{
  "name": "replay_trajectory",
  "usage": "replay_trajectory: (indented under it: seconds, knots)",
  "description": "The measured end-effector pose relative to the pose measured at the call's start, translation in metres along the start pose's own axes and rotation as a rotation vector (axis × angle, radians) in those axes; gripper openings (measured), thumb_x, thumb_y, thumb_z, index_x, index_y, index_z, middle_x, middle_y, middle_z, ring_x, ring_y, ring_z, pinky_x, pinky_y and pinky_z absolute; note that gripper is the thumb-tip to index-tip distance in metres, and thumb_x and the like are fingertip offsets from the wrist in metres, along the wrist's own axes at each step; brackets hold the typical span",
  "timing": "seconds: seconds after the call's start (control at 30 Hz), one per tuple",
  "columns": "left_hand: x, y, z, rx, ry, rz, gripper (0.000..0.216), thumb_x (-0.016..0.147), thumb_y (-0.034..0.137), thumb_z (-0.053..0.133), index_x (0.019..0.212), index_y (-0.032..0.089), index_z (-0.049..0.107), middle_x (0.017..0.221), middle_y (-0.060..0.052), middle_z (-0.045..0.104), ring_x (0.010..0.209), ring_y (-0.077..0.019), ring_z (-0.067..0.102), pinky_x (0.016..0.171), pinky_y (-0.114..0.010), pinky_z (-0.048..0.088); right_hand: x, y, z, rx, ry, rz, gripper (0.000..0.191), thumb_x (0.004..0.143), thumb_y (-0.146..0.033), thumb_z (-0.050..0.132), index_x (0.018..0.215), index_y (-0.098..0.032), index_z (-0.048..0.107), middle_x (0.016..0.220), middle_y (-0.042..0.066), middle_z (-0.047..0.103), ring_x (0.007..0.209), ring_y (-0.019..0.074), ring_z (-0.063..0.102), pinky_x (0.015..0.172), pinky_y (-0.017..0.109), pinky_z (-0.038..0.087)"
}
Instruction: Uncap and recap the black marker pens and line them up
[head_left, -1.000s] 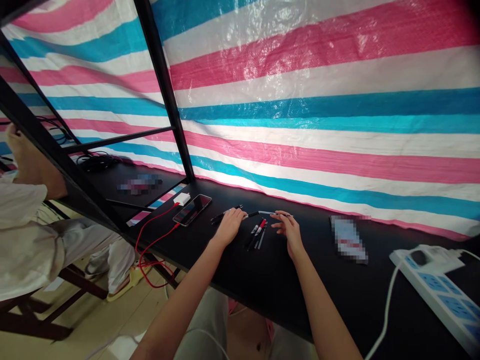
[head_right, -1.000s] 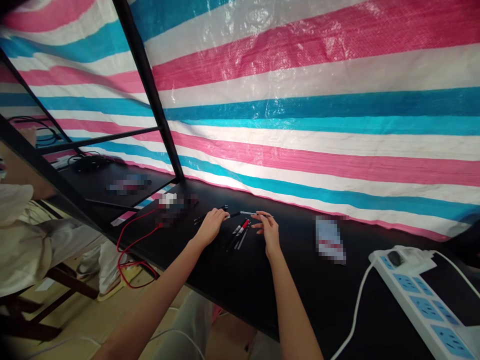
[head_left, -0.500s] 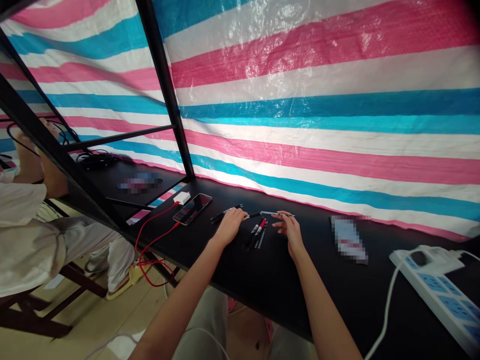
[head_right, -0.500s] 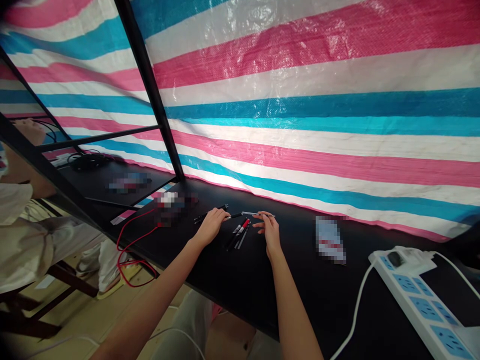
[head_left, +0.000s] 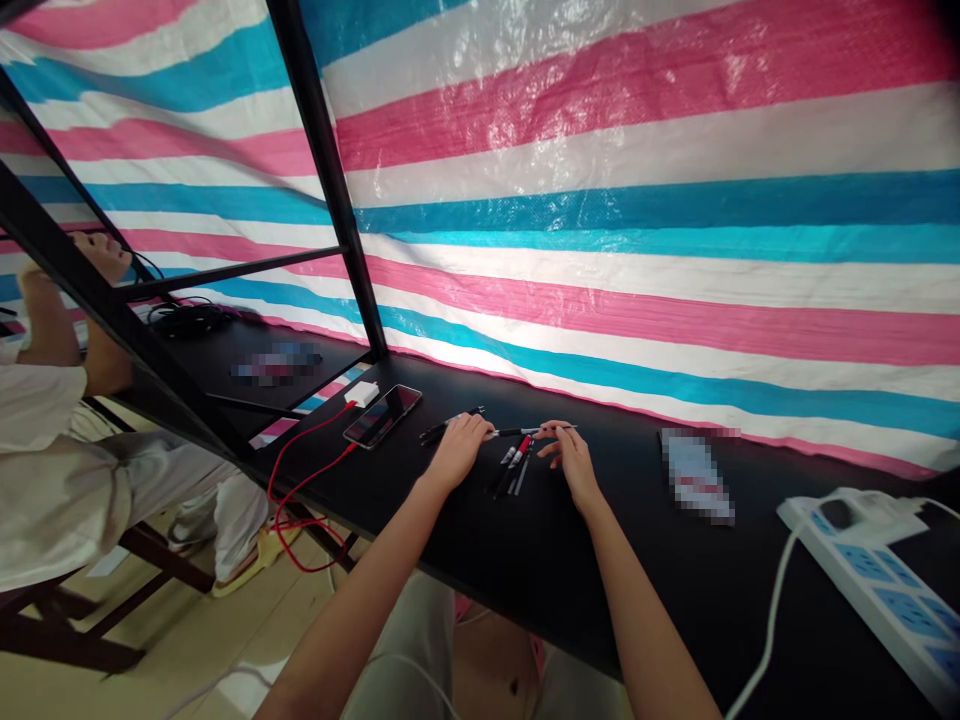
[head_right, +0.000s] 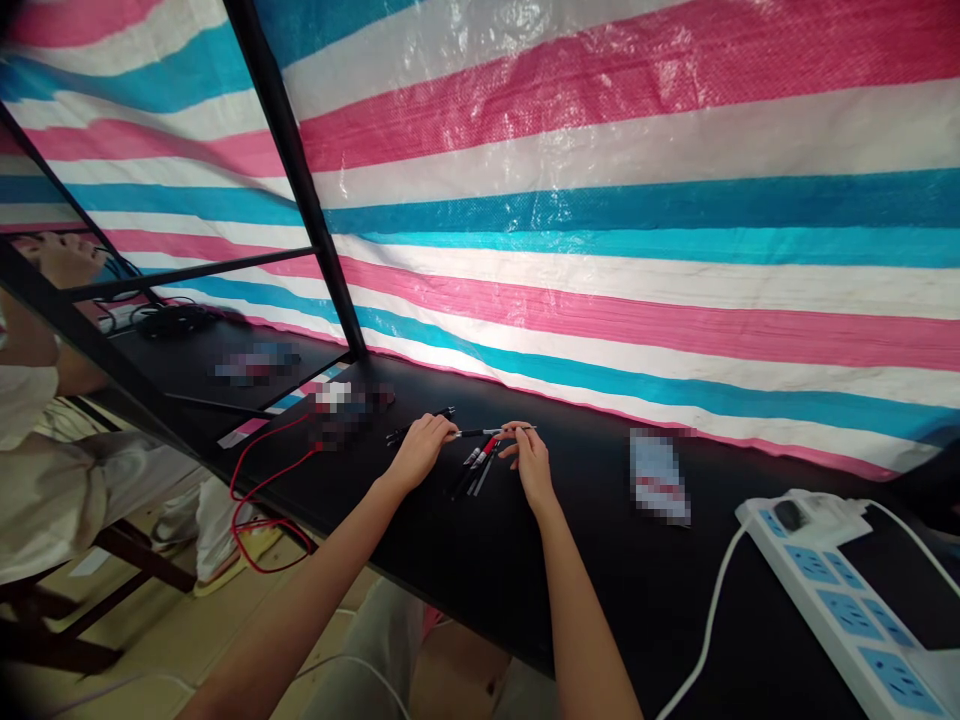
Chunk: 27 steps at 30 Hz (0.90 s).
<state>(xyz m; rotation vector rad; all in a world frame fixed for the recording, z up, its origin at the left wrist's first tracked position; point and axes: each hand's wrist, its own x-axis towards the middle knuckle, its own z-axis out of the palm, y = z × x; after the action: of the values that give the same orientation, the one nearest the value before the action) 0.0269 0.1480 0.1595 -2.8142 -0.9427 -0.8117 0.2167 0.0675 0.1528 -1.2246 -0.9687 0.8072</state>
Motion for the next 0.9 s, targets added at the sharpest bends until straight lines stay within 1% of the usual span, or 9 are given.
replay_trajectory:
  seconds: [0.1, 0.2, 0.33, 0.43, 0.53, 0.9]
  knots:
    - [0.0, 0.0, 0.0, -0.012, 0.014, -0.022, 0.019, 0.09, 0.026, 0.034, 0.097, 0.02, 0.052, 0.091, -0.002, 0.055, 0.086, -0.0159, 0.044, 0.075, -0.03, 0.033, -0.001, 0.0, 0.005, -0.039, -0.102, 0.024, 0.048, 0.079, -0.054, 0.036, 0.103, -0.018, 0.058, 0.093, 0.008, 0.065, 0.058, 0.0131, 0.058, 0.038, 0.019, 0.035]
    - [0.001, 0.0, -0.002, -0.036, 0.043, -0.061, 0.019, 0.09, 0.025, 0.035, 0.097, 0.02, 0.052, 0.091, -0.003, 0.055, 0.085, -0.0158, 0.044, 0.074, -0.03, 0.034, -0.003, 0.002, 0.008, -0.114, -0.137, 0.018, 0.054, 0.08, -0.056, 0.034, 0.111, -0.02, 0.057, 0.094, 0.007, 0.065, 0.056, 0.0123, 0.057, 0.038, 0.02, 0.035]
    - [0.002, -0.002, -0.007, -0.054, 0.107, -0.125, 0.021, 0.09, 0.025, 0.033, 0.096, 0.02, 0.053, 0.092, -0.003, 0.055, 0.085, -0.0159, 0.045, 0.075, -0.03, 0.035, -0.003, 0.005, 0.007, -0.21, -0.1, -0.041, 0.053, 0.081, -0.056, 0.031, 0.108, -0.02, 0.059, 0.088, 0.006, 0.065, 0.05, 0.0108, 0.053, 0.036, 0.02, 0.031]
    - [0.002, -0.003, -0.009, -0.049, 0.145, -0.175, 0.022, 0.09, 0.027, 0.034, 0.096, 0.02, 0.054, 0.093, -0.004, 0.056, 0.085, -0.0161, 0.045, 0.075, -0.03, 0.035, -0.003, 0.007, 0.006, -0.236, -0.068, -0.061, 0.05, 0.082, -0.055, 0.033, 0.108, -0.02, 0.058, 0.084, 0.005, 0.065, 0.049, 0.0105, 0.052, 0.037, 0.02, 0.032]
    - [0.001, -0.005, -0.01, -0.04, 0.158, -0.199, 0.023, 0.09, 0.029, 0.034, 0.096, 0.021, 0.055, 0.093, -0.004, 0.057, 0.085, -0.0165, 0.045, 0.073, -0.03, 0.035, -0.003, 0.007, 0.007, -0.251, -0.05, -0.057, 0.049, 0.081, -0.055, 0.035, 0.105, -0.02, 0.059, 0.081, 0.004, 0.064, 0.048, 0.0106, 0.052, 0.039, 0.021, 0.033]
    - [-0.001, -0.011, -0.006, 0.003, 0.217, -0.28, 0.023, 0.089, 0.031, 0.037, 0.097, 0.024, 0.057, 0.092, -0.004, 0.059, 0.086, -0.0179, 0.046, 0.072, -0.032, 0.033, -0.005, 0.005, 0.008, -0.302, -0.087, -0.078, 0.042, 0.082, -0.051, 0.036, 0.095, -0.021, 0.062, 0.078, 0.002, 0.065, 0.05, 0.0115, 0.054, 0.043, 0.022, 0.036]
